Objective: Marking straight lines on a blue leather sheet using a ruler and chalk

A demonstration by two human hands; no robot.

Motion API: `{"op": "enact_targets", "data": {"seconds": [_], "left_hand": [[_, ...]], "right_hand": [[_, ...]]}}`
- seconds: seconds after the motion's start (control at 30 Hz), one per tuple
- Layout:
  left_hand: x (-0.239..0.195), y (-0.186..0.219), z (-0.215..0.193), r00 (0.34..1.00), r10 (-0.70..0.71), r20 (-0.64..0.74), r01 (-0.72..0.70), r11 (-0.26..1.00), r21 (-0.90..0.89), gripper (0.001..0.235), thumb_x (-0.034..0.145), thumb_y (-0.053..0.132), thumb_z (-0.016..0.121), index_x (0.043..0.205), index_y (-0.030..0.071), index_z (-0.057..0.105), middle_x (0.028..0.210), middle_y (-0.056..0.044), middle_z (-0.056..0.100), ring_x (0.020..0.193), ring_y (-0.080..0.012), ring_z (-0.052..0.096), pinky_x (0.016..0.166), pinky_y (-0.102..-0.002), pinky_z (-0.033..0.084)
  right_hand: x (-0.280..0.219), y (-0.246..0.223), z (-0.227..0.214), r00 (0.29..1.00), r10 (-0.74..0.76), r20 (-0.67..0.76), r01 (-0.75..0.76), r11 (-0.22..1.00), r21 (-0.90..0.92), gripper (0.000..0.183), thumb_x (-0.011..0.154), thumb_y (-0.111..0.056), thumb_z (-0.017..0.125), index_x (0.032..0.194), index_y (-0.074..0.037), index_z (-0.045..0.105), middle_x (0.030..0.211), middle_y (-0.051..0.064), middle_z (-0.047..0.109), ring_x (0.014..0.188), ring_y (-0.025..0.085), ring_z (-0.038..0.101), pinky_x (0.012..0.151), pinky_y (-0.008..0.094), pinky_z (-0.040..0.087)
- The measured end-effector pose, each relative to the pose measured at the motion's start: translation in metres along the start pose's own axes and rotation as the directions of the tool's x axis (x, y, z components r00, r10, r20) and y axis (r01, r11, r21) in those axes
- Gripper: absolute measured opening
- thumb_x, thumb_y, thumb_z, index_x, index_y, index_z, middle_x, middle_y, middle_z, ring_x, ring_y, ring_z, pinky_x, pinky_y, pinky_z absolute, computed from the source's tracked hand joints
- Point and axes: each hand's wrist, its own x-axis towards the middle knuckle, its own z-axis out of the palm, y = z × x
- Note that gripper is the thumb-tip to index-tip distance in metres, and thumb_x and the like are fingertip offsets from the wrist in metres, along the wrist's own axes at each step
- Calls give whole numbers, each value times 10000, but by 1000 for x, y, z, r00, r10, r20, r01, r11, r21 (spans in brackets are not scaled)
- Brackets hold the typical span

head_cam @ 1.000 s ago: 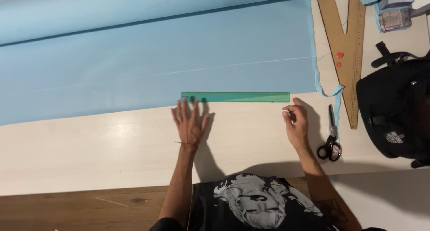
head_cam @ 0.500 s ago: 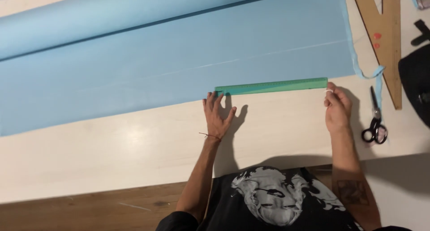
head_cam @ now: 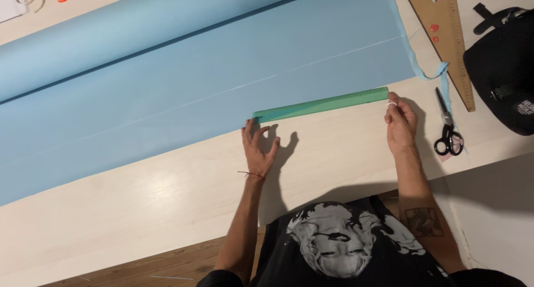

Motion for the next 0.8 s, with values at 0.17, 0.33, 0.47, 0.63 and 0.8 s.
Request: {"op": "enact_targets", "data": {"seconds": [0.17,0.33,0.47,0.63,0.8], "left_hand": [[0,2,5,999,-31,-33,31,999,11,456,969,492,941,1345,266,817,1770,-149,544,1708,-437,442,1450,-604,237],[-3,16,38,996,-72,-59,77,994,79,434,1002,537,906,1360,302,839,1764,-137,555,1721,-429,417,1447,-615,216],[6,44,78,995,-73,-70,82,987,139,493,985,601,903,1388,324,842,1776,-118,553,1728,-411,414,1457,-606,209],[22,65,115,993,5,-119,28,963,267,551,953,655,910,1378,312,842,1783,-151,544,1712,-413,451,1446,-596,245],[18,70,119,997,67,-43,-35,860,509,703,1004,713,849,1513,235,770,1816,-238,490,1717,-416,449,1450,-594,249]], "right_hand": [[-1,-18,2,998,36,45,-37,999,29,115,1209,-61,702,1306,-114,731,1522,78,746,836,22,591,688,153,445],[27,-42,-12,993,40,109,-37,999,-28,114,1220,-50,683,1308,-96,738,1563,89,754,815,34,584,673,187,461],[75,-45,-39,986,-16,165,41,988,-148,138,1230,-38,676,1349,-76,734,1497,86,744,799,55,538,654,189,464],[103,-68,-50,980,7,198,38,974,-223,146,1246,-73,680,1389,-75,708,948,65,633,652,75,527,573,198,475],[102,-94,-40,964,71,256,18,945,-328,127,1239,-98,679,1362,-95,711,789,103,598,489,117,549,434,247,456]]}}
